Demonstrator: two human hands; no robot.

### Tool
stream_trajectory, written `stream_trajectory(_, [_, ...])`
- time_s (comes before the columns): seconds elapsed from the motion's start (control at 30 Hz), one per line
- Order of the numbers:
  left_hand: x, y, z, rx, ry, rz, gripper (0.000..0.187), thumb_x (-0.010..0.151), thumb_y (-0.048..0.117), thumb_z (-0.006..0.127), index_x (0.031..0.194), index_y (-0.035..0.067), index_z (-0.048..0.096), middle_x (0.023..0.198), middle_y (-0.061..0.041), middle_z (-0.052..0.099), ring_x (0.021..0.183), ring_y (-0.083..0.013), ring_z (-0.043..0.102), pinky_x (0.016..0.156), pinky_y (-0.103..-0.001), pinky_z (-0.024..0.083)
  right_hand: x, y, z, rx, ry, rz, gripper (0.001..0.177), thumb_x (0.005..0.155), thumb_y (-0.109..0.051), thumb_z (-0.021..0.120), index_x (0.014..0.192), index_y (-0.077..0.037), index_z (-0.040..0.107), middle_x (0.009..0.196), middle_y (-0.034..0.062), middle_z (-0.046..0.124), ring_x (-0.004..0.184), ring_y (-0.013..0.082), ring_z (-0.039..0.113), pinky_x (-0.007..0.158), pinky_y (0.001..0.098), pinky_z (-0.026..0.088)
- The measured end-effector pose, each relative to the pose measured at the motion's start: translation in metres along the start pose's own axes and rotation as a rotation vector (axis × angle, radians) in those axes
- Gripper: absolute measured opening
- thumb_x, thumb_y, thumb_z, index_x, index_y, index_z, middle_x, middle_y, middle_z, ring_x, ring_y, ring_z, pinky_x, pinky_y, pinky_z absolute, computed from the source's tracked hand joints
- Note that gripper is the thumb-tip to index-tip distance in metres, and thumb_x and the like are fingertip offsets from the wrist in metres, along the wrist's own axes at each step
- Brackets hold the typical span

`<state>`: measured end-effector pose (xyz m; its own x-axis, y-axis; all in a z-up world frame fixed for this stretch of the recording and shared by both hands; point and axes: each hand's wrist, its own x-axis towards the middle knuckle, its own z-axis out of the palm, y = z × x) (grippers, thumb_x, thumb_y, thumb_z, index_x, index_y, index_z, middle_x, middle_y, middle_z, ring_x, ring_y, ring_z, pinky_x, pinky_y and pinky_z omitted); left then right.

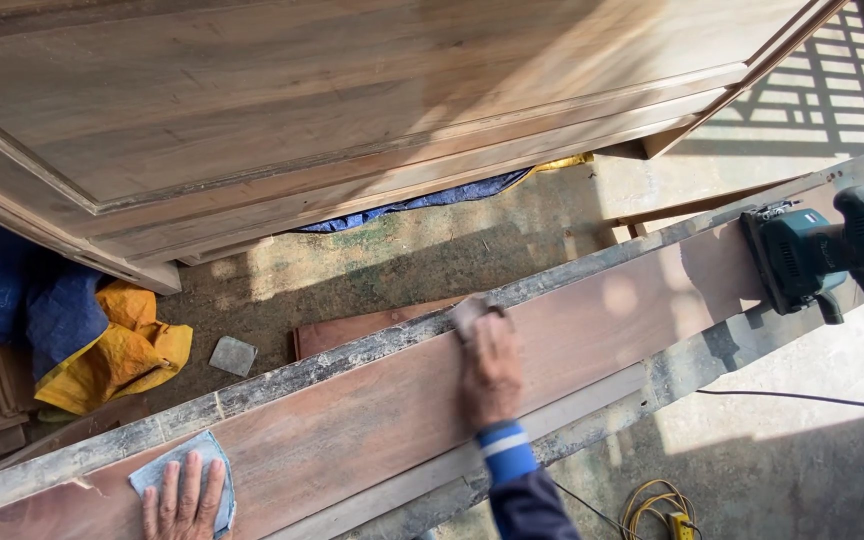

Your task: The person is sanding a long wooden board and smaller wooden pieces using an electric orbital sander and manual sandpaper on a workbench.

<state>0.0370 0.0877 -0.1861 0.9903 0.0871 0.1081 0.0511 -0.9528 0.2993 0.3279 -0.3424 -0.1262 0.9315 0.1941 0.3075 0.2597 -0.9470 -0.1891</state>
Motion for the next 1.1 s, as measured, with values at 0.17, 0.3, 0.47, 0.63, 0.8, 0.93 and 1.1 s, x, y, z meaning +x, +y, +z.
stream_trajectory(0.17, [-0.005,-0.010,0.014,0.096,0.070,0.044,0.079,0.083,0.045,0.053,0.157,0.022,0.038,0.166,-0.013,0.030,0.156,-0.0326,0.020,0.126,-0.056,0.006,-0.031,-0.057,-0.010,0.143,-0.056,-0.334,0.066,0.083,0.000,0.067,0.146,-0.013,0.053,0.148,0.0148,0.057,0.136,0.0317,0.056,0.114,0.0511,0.048])
stream_trajectory(0.3, [0.000,0.004,-0.004,0.046,0.043,0.017,0.072,0.088,0.044,0.051,0.157,0.025,0.036,0.168,-0.010,0.028,0.158,-0.0299,0.018,0.129,-0.055,0.005,0.038,0.094,-0.018,-0.028,-0.130,0.086,0.034,0.107,-0.015,0.058,0.140,-0.006,0.061,0.140,0.0204,0.062,0.124,0.0345,0.060,0.097,0.0409,0.058])
stream_trajectory(0.47, [0.005,0.010,-0.017,-0.034,0.029,-0.002,0.078,0.082,0.042,0.057,0.155,0.029,0.033,0.168,-0.007,0.024,0.156,-0.0290,0.016,0.128,-0.058,0.004,0.023,0.029,-0.005,0.035,0.026,0.144,0.037,0.104,-0.019,0.056,0.139,-0.006,0.060,0.141,0.0211,0.062,0.130,0.0361,0.059,0.103,0.0455,0.056])
stream_trajectory(0.63, [0.002,0.005,-0.012,0.015,-0.008,0.012,0.086,0.076,0.040,0.061,0.156,0.027,0.032,0.169,-0.007,0.023,0.158,-0.0309,0.017,0.129,-0.060,0.006,-0.042,-0.074,0.000,0.202,-0.091,-0.275,0.056,0.091,0.006,0.056,0.146,-0.005,0.055,0.149,0.0220,0.056,0.142,0.0353,0.051,0.121,0.0555,0.035])
stream_trajectory(0.8, [0.013,0.027,-0.029,0.043,0.026,-0.056,0.084,0.073,0.036,0.065,0.153,0.028,0.038,0.168,-0.005,0.029,0.157,-0.0297,0.025,0.130,-0.060,0.015,0.029,0.110,-0.020,0.043,-0.086,0.153,0.036,0.109,-0.015,0.053,0.143,-0.009,0.060,0.147,0.0221,0.058,0.134,0.0365,0.057,0.109,0.0433,0.053])
stream_trajectory(0.93, [0.018,0.041,-0.034,0.059,-0.009,-0.100,0.086,0.069,0.034,0.068,0.150,0.028,0.042,0.166,-0.006,0.031,0.155,-0.0301,0.029,0.129,-0.060,0.018,0.030,0.100,-0.024,-0.111,-0.040,0.248,0.039,0.109,-0.027,0.050,0.141,-0.008,0.061,0.145,0.0213,0.058,0.133,0.0369,0.057,0.109,0.0469,0.051])
stream_trajectory(1.1, [0.040,0.059,-0.068,0.057,-0.084,-0.113,0.089,0.071,0.032,0.069,0.152,0.026,0.035,0.166,-0.005,0.025,0.153,-0.0321,0.025,0.126,-0.059,0.017,-0.078,-0.150,0.001,0.206,-0.180,-0.301,0.076,0.075,0.011,0.058,0.149,-0.007,0.052,0.153,0.0172,0.053,0.145,0.0342,0.049,0.122,0.0550,0.038])
